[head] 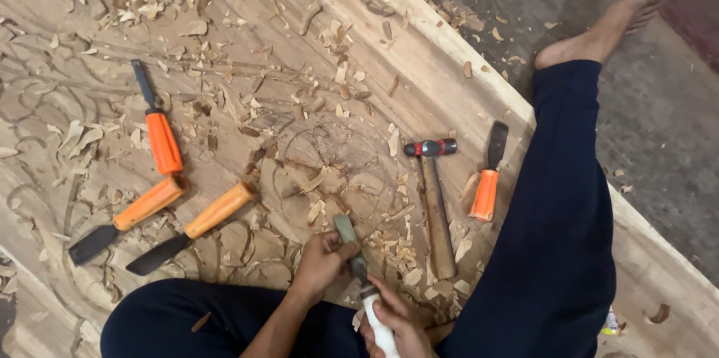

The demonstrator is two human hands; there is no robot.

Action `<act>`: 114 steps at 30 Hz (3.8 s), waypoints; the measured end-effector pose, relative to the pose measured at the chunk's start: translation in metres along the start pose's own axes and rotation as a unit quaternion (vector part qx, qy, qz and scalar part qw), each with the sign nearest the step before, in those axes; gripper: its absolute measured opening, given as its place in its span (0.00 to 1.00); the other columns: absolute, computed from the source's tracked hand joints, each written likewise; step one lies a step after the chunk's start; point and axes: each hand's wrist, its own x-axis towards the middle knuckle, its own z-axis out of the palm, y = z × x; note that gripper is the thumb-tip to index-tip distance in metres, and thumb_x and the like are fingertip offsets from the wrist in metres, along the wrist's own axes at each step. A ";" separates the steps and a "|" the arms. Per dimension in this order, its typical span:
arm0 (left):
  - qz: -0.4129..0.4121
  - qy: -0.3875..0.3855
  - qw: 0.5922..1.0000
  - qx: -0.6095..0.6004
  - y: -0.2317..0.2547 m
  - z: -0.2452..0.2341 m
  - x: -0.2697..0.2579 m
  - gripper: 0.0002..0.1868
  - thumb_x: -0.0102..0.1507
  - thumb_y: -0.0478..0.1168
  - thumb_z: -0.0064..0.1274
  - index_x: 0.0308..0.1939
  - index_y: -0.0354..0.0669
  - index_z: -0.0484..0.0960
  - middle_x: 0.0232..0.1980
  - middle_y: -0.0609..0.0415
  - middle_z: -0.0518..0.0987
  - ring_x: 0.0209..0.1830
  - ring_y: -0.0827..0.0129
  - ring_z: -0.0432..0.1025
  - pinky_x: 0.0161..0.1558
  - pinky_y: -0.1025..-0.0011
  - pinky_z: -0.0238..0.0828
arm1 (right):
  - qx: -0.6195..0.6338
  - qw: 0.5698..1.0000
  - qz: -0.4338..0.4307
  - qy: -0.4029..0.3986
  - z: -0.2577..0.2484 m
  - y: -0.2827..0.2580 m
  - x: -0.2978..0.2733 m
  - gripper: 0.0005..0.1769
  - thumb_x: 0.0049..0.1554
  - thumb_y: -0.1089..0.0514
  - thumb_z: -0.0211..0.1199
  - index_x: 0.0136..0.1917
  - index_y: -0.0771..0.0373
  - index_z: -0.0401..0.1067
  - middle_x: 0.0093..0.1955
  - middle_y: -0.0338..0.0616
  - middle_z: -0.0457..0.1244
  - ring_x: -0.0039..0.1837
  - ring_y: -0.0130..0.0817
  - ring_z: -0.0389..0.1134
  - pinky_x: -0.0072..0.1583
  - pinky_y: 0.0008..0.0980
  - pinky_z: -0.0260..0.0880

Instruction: The person handles and prepares a chisel, then carves decorative patterns into a wooden panel using chisels and a hammer.

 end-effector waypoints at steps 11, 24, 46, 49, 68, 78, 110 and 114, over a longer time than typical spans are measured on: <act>0.002 -0.010 1.000 0.028 0.048 -0.015 -0.016 0.08 0.59 0.38 0.63 0.36 0.36 0.86 0.25 0.54 0.83 0.19 0.76 0.73 0.22 0.76 0.68 | -0.030 1.000 -0.011 -0.001 -0.022 0.024 0.014 0.37 0.64 0.56 0.53 0.85 0.51 0.50 0.32 0.47 0.62 0.27 0.32 0.61 0.30 0.30 0.59; -0.068 -0.053 0.995 0.049 0.027 0.006 -0.010 0.06 0.59 0.36 0.62 0.33 0.35 0.86 0.26 0.53 0.83 0.19 0.73 0.73 0.24 0.74 0.69 | 0.045 0.996 0.039 -0.063 -0.028 -0.005 -0.010 0.36 0.65 0.53 0.48 0.84 0.46 0.47 0.33 0.50 0.59 0.28 0.33 0.58 0.32 0.29 0.57; -0.076 -0.057 0.993 0.074 0.039 -0.003 -0.011 0.08 0.58 0.39 0.64 0.33 0.36 0.86 0.23 0.53 0.82 0.16 0.74 0.72 0.20 0.76 0.66 | 0.077 0.992 0.050 -0.087 -0.037 0.005 0.001 0.36 0.64 0.51 0.49 0.83 0.40 0.45 0.33 0.51 0.60 0.26 0.35 0.59 0.29 0.31 0.58; -0.069 -0.060 0.994 0.059 0.032 0.000 0.001 0.08 0.59 0.37 0.64 0.32 0.34 0.85 0.22 0.52 0.81 0.16 0.73 0.72 0.19 0.76 0.67 | 0.096 0.988 0.034 -0.120 -0.046 -0.002 0.003 0.37 0.67 0.52 0.49 0.86 0.44 0.45 0.35 0.52 0.60 0.28 0.33 0.58 0.31 0.29 0.57; 0.075 -0.004 0.996 -0.056 0.042 -0.026 0.002 0.06 0.60 0.36 0.62 0.35 0.33 0.87 0.27 0.52 0.84 0.22 0.75 0.75 0.26 0.75 0.71 | 0.005 0.998 0.028 -0.052 0.023 -0.038 0.009 0.36 0.65 0.52 0.51 0.84 0.43 0.48 0.33 0.47 0.60 0.26 0.31 0.58 0.28 0.31 0.58; -0.062 -0.053 0.996 0.039 0.047 -0.006 0.008 0.08 0.59 0.38 0.64 0.34 0.34 0.86 0.26 0.52 0.84 0.19 0.74 0.75 0.22 0.76 0.70 | 0.064 0.990 0.059 -0.111 -0.018 -0.041 0.006 0.37 0.65 0.51 0.51 0.84 0.45 0.46 0.34 0.49 0.59 0.27 0.33 0.58 0.29 0.29 0.57; 0.176 0.063 0.905 0.381 0.082 -0.015 -0.019 0.21 0.64 0.43 0.50 0.62 0.48 0.76 0.32 0.42 0.83 0.33 0.47 0.78 0.37 0.52 0.73 | -0.032 0.956 -0.276 0.095 -0.013 -0.089 -0.028 0.40 0.61 0.51 0.52 0.82 0.43 0.43 0.33 0.47 0.62 0.24 0.31 0.62 0.24 0.31 0.63; 0.134 -0.026 0.898 0.419 0.060 -0.006 -0.025 0.32 0.59 0.41 0.53 0.68 0.51 0.69 0.33 0.41 0.84 0.34 0.42 0.78 0.40 0.48 0.74 | -0.128 0.964 -0.224 0.057 -0.052 -0.055 -0.024 0.42 0.58 0.57 0.56 0.82 0.55 0.45 0.35 0.54 0.63 0.26 0.36 0.64 0.27 0.34 0.66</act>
